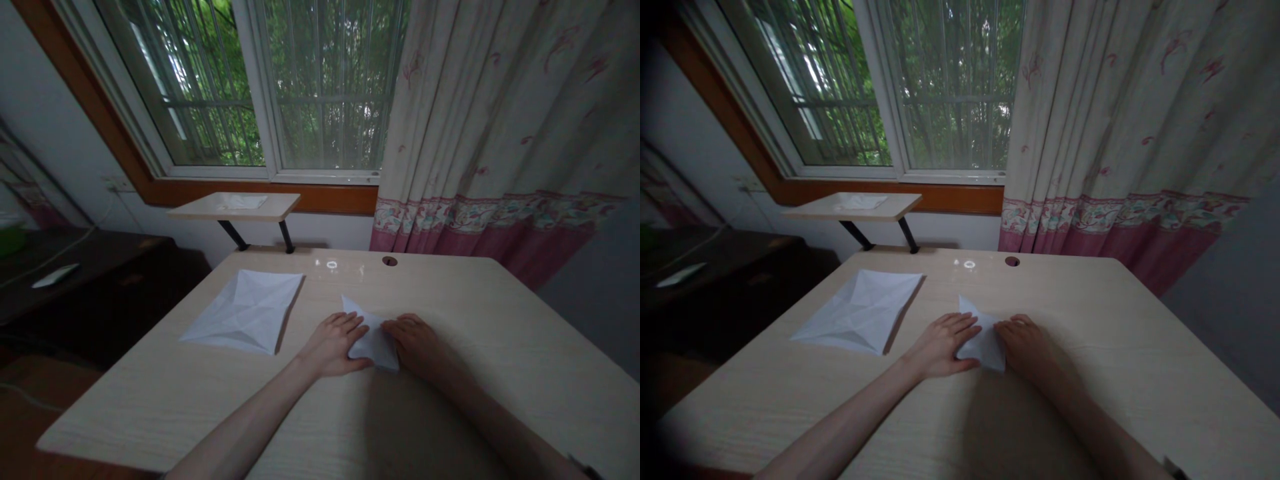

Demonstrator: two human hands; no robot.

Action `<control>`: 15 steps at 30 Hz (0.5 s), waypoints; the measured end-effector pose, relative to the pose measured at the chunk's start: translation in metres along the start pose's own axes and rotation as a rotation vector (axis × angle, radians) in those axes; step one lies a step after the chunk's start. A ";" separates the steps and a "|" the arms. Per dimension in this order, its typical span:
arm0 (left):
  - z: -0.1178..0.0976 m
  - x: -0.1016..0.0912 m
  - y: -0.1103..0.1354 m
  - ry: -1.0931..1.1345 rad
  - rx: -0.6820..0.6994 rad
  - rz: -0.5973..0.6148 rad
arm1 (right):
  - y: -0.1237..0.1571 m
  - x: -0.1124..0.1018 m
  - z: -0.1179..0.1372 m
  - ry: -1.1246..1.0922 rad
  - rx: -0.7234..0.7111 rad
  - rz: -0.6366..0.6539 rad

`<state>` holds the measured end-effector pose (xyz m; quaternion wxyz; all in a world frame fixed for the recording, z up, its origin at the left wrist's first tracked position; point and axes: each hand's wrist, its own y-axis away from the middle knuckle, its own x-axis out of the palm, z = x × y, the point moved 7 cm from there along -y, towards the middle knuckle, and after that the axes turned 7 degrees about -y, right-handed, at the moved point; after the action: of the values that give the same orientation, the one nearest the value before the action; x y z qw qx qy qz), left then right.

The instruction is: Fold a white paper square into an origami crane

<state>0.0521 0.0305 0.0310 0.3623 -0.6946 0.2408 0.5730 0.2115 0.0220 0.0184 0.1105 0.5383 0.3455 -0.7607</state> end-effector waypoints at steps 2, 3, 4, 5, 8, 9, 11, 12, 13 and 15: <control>0.001 -0.001 0.000 0.002 -0.002 -0.003 | 0.000 0.001 -0.002 -0.010 0.001 0.004; 0.002 -0.001 0.000 0.002 -0.006 -0.001 | 0.001 0.001 -0.003 -0.022 -0.002 -0.003; 0.003 0.000 0.000 0.003 -0.008 0.000 | 0.001 0.001 -0.005 -0.037 -0.002 -0.015; 0.003 0.000 0.000 0.005 -0.010 0.002 | 0.001 0.002 -0.007 -0.053 0.002 -0.028; 0.004 0.002 0.000 0.019 -0.013 0.015 | 0.002 0.005 -0.015 -0.102 0.021 -0.034; 0.004 0.002 0.000 0.025 -0.018 0.021 | 0.002 0.006 -0.017 -0.117 0.026 -0.030; 0.004 0.004 -0.001 0.041 -0.032 0.034 | 0.002 0.007 -0.019 -0.149 0.024 -0.030; 0.004 0.004 -0.001 0.053 -0.039 0.036 | 0.002 0.007 -0.019 -0.163 0.018 -0.039; 0.005 0.004 -0.001 0.068 -0.044 0.036 | 0.002 0.006 -0.019 -0.175 0.012 -0.048; 0.006 0.004 -0.002 0.103 -0.053 0.030 | 0.003 0.006 -0.018 -0.185 0.000 -0.059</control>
<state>0.0506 0.0368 0.0271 0.3221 -0.7287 0.2542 0.5483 0.2241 0.0331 0.0087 0.1194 0.4552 0.3496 -0.8102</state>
